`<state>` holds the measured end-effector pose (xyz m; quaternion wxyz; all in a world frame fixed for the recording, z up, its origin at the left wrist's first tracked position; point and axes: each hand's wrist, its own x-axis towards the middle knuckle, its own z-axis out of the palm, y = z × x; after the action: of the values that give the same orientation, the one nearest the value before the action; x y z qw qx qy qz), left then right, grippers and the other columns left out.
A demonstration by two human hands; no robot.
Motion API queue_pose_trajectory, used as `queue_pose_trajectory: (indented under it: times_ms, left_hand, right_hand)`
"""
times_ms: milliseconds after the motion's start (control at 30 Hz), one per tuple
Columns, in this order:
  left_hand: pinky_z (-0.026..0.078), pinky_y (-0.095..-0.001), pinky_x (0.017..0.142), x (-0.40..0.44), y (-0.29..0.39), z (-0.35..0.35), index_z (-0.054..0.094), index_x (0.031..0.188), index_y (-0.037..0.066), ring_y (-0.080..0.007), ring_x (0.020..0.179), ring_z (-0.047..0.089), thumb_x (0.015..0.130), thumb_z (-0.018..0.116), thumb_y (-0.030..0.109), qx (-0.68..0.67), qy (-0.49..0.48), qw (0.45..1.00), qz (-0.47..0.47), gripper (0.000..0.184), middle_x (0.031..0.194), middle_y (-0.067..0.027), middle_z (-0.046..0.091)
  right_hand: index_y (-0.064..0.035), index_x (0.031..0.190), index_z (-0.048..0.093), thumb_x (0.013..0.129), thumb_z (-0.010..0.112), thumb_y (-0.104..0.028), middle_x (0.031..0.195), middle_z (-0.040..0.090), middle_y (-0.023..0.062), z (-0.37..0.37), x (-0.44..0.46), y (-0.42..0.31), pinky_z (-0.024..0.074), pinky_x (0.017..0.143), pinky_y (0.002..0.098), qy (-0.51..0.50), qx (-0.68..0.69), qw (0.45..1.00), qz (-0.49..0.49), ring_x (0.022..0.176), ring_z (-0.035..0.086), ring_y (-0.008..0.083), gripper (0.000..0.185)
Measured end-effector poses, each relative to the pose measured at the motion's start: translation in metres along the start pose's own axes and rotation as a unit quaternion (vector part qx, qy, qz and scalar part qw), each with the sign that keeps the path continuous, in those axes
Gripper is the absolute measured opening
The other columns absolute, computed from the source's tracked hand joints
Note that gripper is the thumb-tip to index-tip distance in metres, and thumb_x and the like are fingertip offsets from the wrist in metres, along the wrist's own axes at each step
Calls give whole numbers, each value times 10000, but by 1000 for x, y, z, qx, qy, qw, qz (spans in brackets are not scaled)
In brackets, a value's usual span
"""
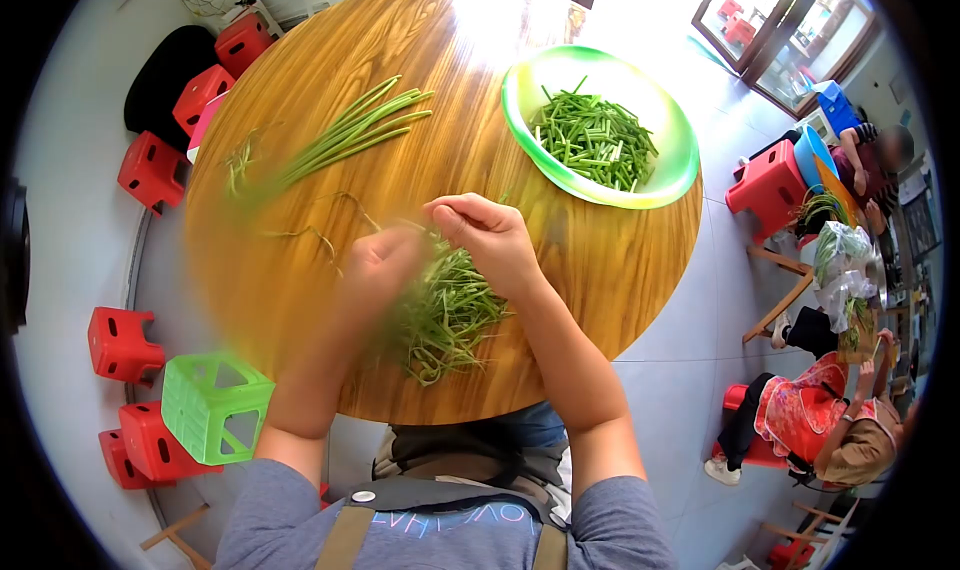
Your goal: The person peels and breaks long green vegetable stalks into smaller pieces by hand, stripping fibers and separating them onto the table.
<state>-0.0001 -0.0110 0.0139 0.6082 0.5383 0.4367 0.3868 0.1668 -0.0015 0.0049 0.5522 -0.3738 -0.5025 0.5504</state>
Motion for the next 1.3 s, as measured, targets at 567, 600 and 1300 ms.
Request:
queue_pose_trajectory:
  times_ms: [567,600,1300]
  left_hand:
    - [322,-181,446,3,-5,-9,615,862,12,-53,500,445,925,486,162,-153,21,988,12,207,628,-4,539]
    - [324,-181,447,2,2,-9,617,883,9,-56,500,446,930,487,169,-175,28,984,30,211,632,-5,542]
    - [458,-219,601,-2,11,0,577,1055,-28,-98,656,565,935,485,151,-37,-88,995,-26,235,784,-45,606]
  right_hand:
    - [-21,887,651,746,643,5,824,583,84,6,0,9,500,632,304,73,-379,863,-327,728,593,230,144]
    - [-18,872,659,772,671,-56,786,573,68,3,3,10,476,597,274,76,-350,886,-296,686,574,177,107]
    - [-4,907,584,825,625,-33,786,573,19,4,-3,-1,443,611,218,9,-13,999,-49,705,558,84,96]
